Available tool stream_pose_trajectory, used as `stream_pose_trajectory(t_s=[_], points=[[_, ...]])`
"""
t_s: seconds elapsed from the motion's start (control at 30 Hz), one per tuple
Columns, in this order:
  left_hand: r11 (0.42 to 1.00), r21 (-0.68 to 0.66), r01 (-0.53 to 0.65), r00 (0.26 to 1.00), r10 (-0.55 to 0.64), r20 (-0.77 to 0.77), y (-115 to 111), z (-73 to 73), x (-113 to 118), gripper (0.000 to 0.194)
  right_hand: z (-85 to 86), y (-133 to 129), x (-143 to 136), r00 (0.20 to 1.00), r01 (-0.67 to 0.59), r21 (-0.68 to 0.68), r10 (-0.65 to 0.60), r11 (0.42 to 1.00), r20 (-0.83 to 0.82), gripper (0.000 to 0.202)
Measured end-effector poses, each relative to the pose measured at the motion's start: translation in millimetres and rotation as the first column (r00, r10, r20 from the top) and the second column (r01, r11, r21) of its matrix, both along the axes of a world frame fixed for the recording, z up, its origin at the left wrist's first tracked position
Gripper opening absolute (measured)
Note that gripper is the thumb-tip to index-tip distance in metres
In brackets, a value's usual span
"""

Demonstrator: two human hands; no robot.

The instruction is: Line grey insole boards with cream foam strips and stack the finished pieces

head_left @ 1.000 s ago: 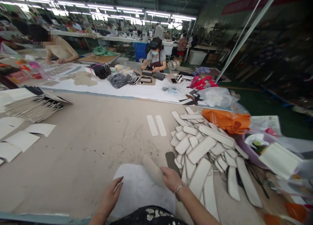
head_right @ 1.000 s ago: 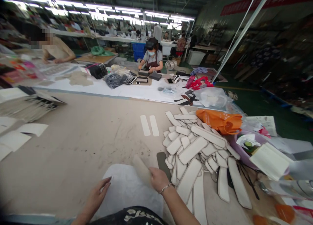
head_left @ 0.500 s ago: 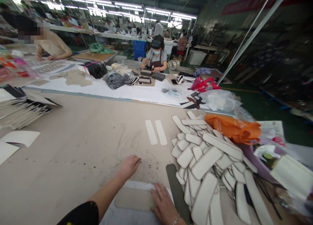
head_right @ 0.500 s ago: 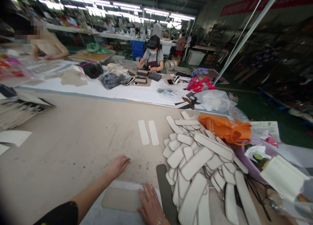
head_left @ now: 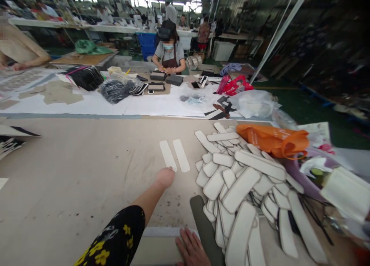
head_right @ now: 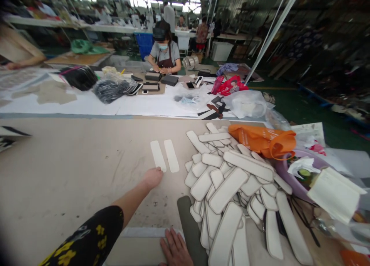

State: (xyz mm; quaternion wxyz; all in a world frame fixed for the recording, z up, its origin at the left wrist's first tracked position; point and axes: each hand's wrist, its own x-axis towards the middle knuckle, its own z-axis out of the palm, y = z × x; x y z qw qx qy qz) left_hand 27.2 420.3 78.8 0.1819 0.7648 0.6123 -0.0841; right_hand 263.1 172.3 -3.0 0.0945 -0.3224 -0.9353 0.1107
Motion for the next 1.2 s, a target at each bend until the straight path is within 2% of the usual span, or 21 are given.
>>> stream_pose_trajectory(t_s=[0.17,0.27,0.33,0.4,0.47,0.53,0.6,0.63,0.7,0.77,0.83,0.9,0.93,1.03,1.2], points=[[1.0,-0.008,0.024,0.999,-0.024,-0.046,6,-1.5,8,0.018,2.9,2,-3,0.998,0.027,0.11,-0.021,0.994,-0.055,0.07],[0.999,0.028,0.02,0.999,-0.02,-0.031,10,6.6,12,0.02,0.8,4,-4,0.997,0.036,0.149,-0.024,0.988,-0.077,0.071],[0.998,0.062,-0.002,1.0,0.003,-0.007,9,16.9,13,0.021,0.3,5,-3,0.996,0.022,0.12,-0.012,0.993,-0.086,0.071],[0.993,0.106,-0.044,0.999,0.041,0.024,1,31.4,12,0.021,4.2,5,-2,0.997,0.002,0.013,-0.001,1.0,-0.076,0.071],[0.984,0.152,-0.09,0.995,0.081,0.063,-15,50.2,9,0.022,13.8,4,0,0.999,-0.003,-0.154,-0.004,0.988,-0.048,0.071],[0.974,0.19,-0.12,0.989,0.101,0.104,-40,73.3,3,0.022,27.5,3,1,0.999,0.015,-0.334,-0.026,0.943,-0.029,0.07],[0.963,0.197,-0.186,0.96,0.135,0.243,-72,99.4,-4,0.019,42.0,6,-1,0.994,0.056,-0.485,-0.096,0.873,-0.057,0.063],[0.954,0.17,-0.246,0.915,0.171,0.364,-90,112.8,-9,0.018,48.9,9,-4,0.981,0.096,-0.553,-0.173,0.828,-0.089,0.057],[0.928,0.021,-0.373,0.743,0.285,0.606,-128,138.0,-19,0.015,61.4,19,-10,0.895,0.205,-0.684,-0.416,0.7,-0.158,0.05],[0.893,-0.175,-0.414,0.54,0.396,0.743,-164,158.0,-29,0.015,72.1,34,-19,0.716,0.264,-0.829,-0.676,0.493,-0.174,0.051],[0.865,-0.305,-0.398,0.396,0.462,0.793,-195,170.2,-37,0.018,81.2,48,-27,0.583,0.192,-0.94,-0.803,0.282,-0.122,0.051],[0.835,-0.377,-0.4,0.3,0.508,0.808,-221,174.0,-42,0.018,87.9,57,-32,0.566,0.115,-0.977,-0.82,0.179,-0.084,0.049],[0.816,-0.409,-0.41,0.258,0.533,0.806,-233,173.3,-44,0.018,90.2,59,-33,0.574,0.096,-0.983,-0.815,0.158,-0.076,0.048],[0.741,-0.503,-0.444,0.15,0.615,0.774,-260,164.4,-49,0.018,92.6,52,-27,0.585,0.105,-0.983,-0.809,0.152,-0.062,0.045],[0.611,-0.609,-0.505,0.014,0.711,0.703,-293,135.6,-63,0.02,89.1,28,-8,0.61,0.245,-0.955,-0.792,0.17,0.015,0.037]])
